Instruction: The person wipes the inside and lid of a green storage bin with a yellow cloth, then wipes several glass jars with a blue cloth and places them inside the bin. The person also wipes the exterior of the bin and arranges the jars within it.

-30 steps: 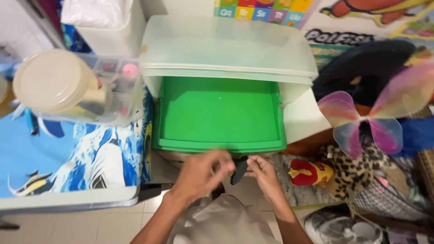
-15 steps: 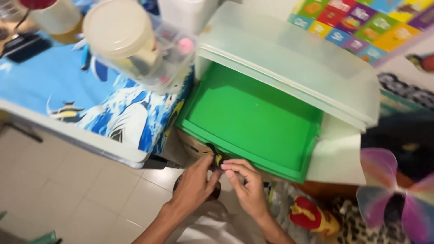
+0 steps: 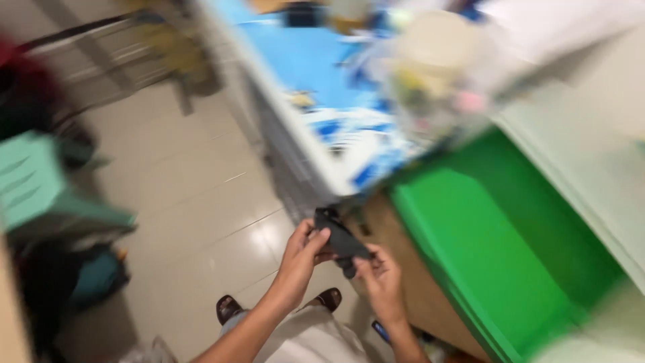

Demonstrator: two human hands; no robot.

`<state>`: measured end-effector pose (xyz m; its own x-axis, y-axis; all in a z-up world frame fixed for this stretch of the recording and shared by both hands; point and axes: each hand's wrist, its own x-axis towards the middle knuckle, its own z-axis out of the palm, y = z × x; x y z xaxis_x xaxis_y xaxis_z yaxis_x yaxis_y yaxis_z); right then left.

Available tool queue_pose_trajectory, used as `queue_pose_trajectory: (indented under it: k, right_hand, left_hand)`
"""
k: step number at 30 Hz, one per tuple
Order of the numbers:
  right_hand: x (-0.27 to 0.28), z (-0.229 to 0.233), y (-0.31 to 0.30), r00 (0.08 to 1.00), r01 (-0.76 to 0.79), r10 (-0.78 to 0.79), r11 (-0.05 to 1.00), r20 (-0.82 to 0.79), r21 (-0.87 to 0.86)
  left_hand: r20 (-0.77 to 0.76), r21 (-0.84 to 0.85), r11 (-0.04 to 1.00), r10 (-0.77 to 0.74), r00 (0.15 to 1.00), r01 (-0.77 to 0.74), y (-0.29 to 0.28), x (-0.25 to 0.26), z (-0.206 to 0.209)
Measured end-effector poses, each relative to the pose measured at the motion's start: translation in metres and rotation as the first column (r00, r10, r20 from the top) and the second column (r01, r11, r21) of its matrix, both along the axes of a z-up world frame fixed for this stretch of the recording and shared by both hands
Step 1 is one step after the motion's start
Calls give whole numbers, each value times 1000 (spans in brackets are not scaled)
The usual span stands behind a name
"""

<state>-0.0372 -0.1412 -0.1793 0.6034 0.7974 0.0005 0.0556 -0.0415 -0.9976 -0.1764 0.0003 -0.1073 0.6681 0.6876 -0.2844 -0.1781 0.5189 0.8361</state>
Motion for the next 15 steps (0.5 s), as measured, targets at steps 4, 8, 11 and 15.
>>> queue_pose_trajectory:
  k: [4, 8, 11, 15]
  right_hand:
    - [-27, 28, 44, 985, -152, 155, 987, -72, 45]
    - [-82, 52, 97, 919, -378, 371, 925, 133, 33]
    - [-144, 68, 127, 804, -588, 585, 809, 102, -8]
    - [-219, 71, 168, 704, -704, 703, 709, 103, -31]
  left_hand:
    - [-166, -255, 949, 144, 975, -184, 17, -52, 5]
    - [-202, -424, 881, 132, 970, -208, 30, -120, 41]
    - [-70, -377, 888, 256, 964, -263, 35, -174, 16]
    - [1, -248, 828, 519, 855, -502, 51, -251, -12]
